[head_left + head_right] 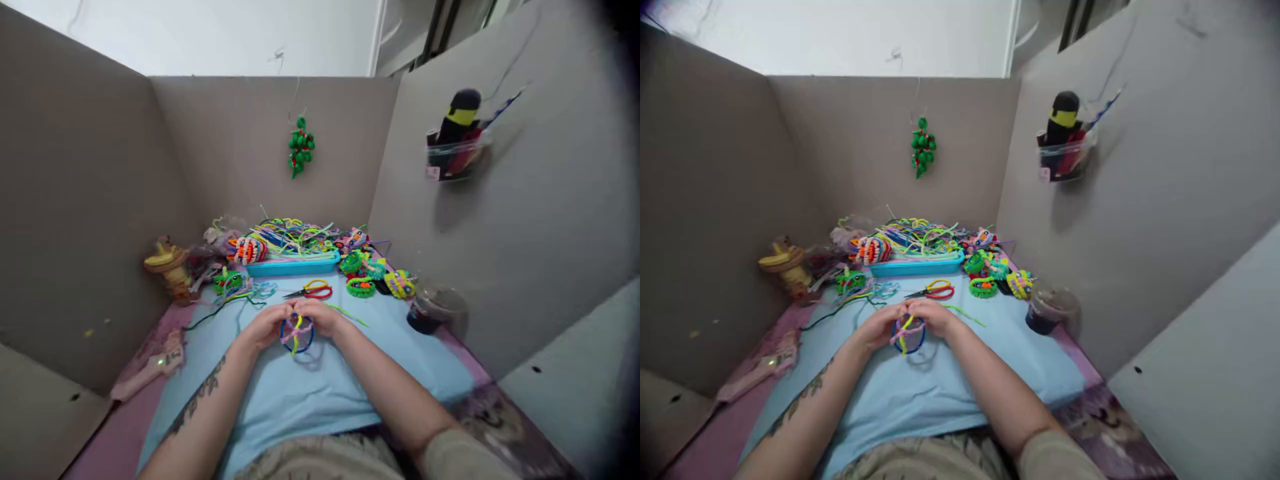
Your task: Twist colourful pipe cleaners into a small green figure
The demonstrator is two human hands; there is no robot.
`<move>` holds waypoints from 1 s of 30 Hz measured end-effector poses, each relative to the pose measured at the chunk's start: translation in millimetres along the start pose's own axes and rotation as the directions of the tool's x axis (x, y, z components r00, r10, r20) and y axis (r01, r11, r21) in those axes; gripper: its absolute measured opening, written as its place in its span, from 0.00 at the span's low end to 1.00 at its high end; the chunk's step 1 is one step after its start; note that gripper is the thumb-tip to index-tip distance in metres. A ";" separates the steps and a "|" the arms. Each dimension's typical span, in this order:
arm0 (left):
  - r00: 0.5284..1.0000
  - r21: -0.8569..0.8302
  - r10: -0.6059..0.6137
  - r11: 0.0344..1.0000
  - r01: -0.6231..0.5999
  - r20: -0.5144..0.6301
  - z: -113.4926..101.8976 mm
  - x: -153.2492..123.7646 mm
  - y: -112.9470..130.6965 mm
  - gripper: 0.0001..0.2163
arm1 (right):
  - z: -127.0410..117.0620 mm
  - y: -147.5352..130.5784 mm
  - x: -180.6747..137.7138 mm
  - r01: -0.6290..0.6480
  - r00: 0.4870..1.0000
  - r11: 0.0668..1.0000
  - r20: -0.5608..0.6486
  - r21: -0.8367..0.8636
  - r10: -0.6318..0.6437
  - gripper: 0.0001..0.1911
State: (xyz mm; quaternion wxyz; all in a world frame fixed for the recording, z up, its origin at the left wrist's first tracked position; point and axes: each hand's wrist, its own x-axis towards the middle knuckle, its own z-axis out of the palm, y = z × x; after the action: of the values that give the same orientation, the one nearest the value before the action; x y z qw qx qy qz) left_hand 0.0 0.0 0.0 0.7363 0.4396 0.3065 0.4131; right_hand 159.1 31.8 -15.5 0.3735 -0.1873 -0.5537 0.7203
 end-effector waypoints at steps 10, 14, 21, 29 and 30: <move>0.918 -0.179 -0.018 0.982 -0.058 -0.397 -25.6 16.1 2.8 0.07 | -20.1 8.4 8.1 -0.078 0.896 0.974 -0.414 0.211 0.162 0.16; 0.934 -0.119 0.033 0.990 -0.080 -0.356 -26.6 14.4 0.5 0.12 | -16.1 10.7 8.3 -0.058 0.918 0.985 -0.380 0.162 0.116 0.14; 0.859 0.089 0.126 0.992 -0.094 -0.496 -15.5 11.0 3.4 0.21 | -19.2 8.6 10.7 0.053 0.850 0.951 -0.513 0.305 0.117 0.14; 0.936 0.436 0.208 0.897 -0.067 -0.284 -4.1 11.5 -2.8 0.18 | -21.0 6.6 9.9 0.082 0.861 0.872 -0.474 0.483 0.182 0.07; 0.932 0.463 0.230 0.883 -0.078 -0.280 -2.6 12.2 -3.8 0.16 | -20.0 6.2 9.4 0.082 0.867 0.869 -0.466 0.488 0.179 0.07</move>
State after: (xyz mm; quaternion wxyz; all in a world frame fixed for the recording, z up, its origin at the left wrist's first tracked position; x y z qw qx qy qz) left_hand 4.9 10.7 -5.6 0.5194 0.5445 0.4741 0.4571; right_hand 164.5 51.3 -26.3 0.5193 -0.2790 -0.2319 0.7737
